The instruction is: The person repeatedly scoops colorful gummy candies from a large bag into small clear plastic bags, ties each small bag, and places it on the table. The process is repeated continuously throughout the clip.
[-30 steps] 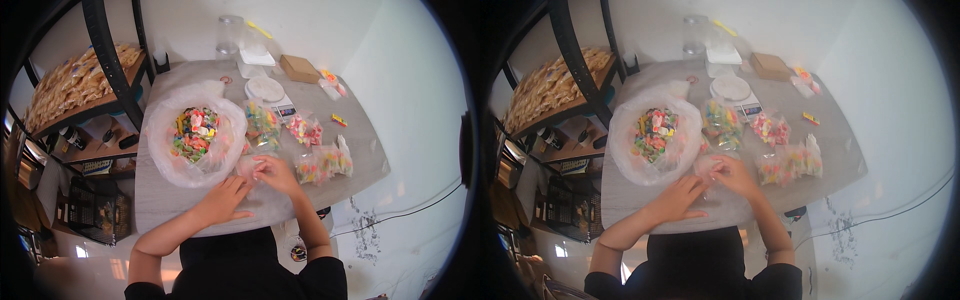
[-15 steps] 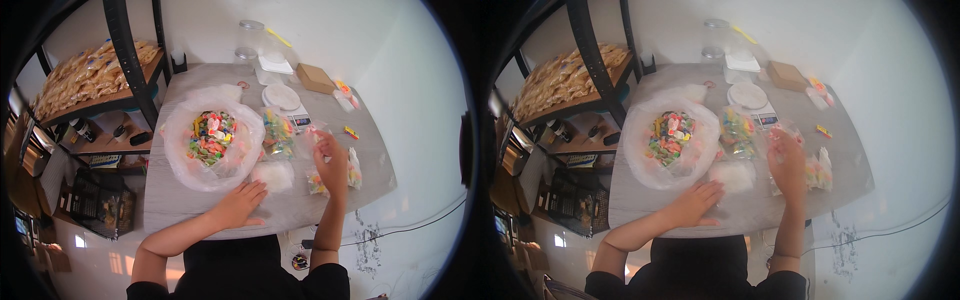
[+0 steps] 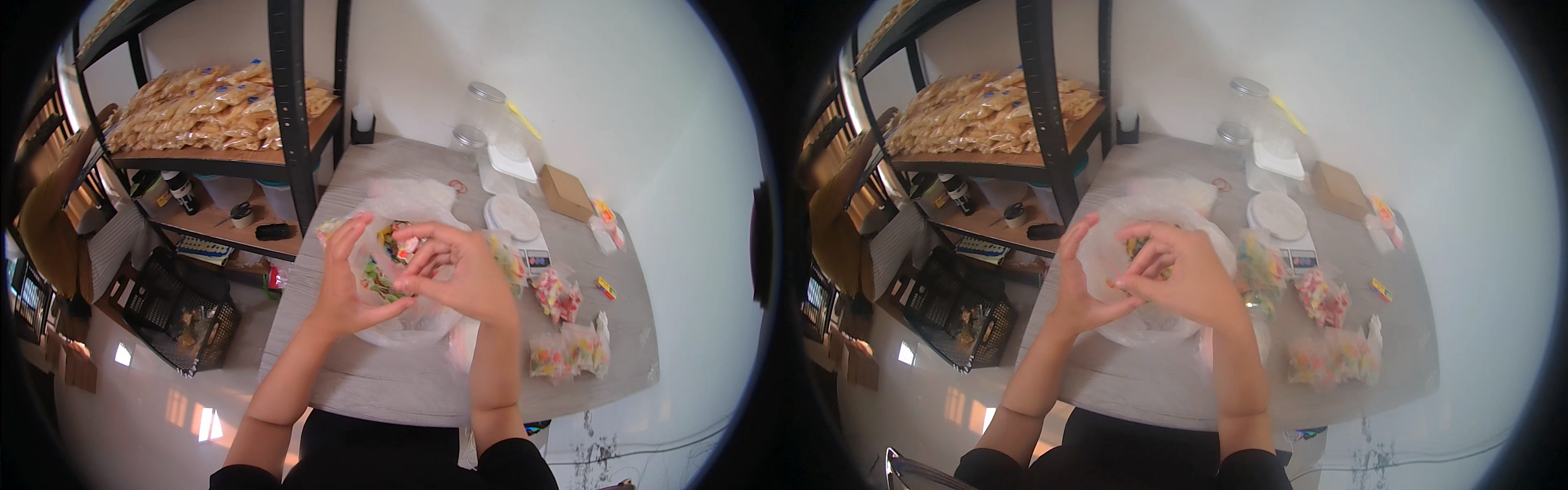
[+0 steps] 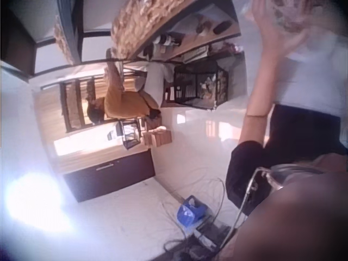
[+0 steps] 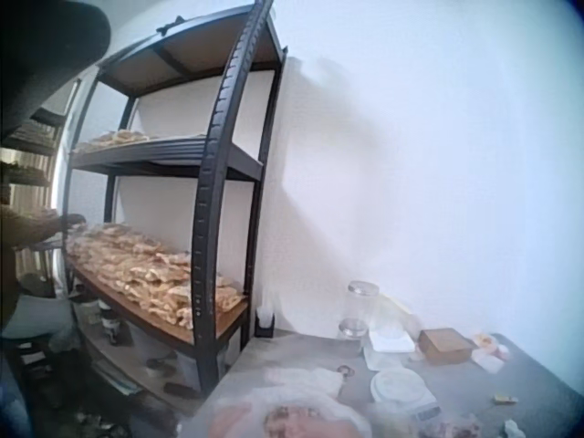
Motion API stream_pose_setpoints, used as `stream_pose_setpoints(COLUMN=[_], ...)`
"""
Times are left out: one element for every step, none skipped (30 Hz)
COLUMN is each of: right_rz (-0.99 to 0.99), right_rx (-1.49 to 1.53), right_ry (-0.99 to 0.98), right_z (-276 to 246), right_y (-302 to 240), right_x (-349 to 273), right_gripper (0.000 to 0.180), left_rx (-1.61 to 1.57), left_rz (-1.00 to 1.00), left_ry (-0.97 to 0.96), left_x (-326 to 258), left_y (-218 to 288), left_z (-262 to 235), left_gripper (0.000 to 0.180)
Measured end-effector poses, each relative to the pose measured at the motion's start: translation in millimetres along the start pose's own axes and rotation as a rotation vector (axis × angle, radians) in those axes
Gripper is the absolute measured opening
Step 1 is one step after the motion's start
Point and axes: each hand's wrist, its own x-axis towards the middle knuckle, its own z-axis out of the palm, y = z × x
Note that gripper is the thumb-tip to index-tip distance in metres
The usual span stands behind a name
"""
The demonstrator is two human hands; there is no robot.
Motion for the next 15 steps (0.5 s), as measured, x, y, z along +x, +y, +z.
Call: stream_pose_setpoints(right_rz=[0.009, 0.004, -0.002, -0.01, -0.015, -0.021, -0.028, -0.009, 0.01, 0.03, 0.01, -0.006, -0.027, -0.031, -0.043], right_rx=[0.019, 0.02, 0.02, 0.018, 0.007, -0.005, -0.015, -0.015, -0.015, -0.023, -0.044, -0.071, -0.093, -0.084, -0.071], right_ry=[-0.056, -0.071, -0.084, -0.095, -0.081, -0.065, -0.049, -0.03, -0.009, 0.014, 0.02, 0.028, 0.036, 0.04, 0.044], right_z=[3, 5, 6, 5, 4, 3, 1, -1, -3, -4, -5, -5, -5, -4, -3], right_y=[3, 6, 9, 11, 13, 15, 17, 18, 19, 20, 22, 24, 26, 27, 29], right_x=[4, 6, 9, 11, 11, 11, 11, 10, 9, 10, 10, 11, 12, 12, 13], right_gripper=[0.042, 0.042, 0.041, 0.041, 0.04, 0.039, 0.037, 0.035, 0.033, 0.03, 0.027, 0.023, 0.019, 0.016, 0.014], left_rx=[-0.039, -0.003, 0.039, 0.08, 0.041, 0.001, -0.038, -0.024, -0.01, 0.004, 0.063, 0.121, 0.179, 0.182, 0.184], left_rz=[-0.016, -0.017, -0.019, -0.018, -0.092, -0.164, -0.214, -0.246, -0.257, -0.271, -0.234, -0.202, -0.171, -0.177, -0.182], left_ry=[0.017, -0.021, -0.069, -0.115, -0.122, -0.129, -0.136, -0.15, -0.165, -0.178, -0.181, -0.183, -0.187, -0.182, -0.176], left_x=[-1, -2, -2, -3, -4, -6, -6, -6, -6, -5, -4, -2, -1, 1, 2], left_y=[-2, -4, -6, -7, -6, -5, -4, -4, -3, -2, -2, -3, -3, -3, -4], left_z=[1, -1, -2, -3, -2, -2, -1, 0, 0, 0, 0, -1, -1, -2, -4], left_gripper=[0.089, 0.086, 0.082, 0.079, 0.076, 0.072, 0.069, 0.069, 0.068, 0.068, 0.068, 0.068, 0.068, 0.068, 0.068])
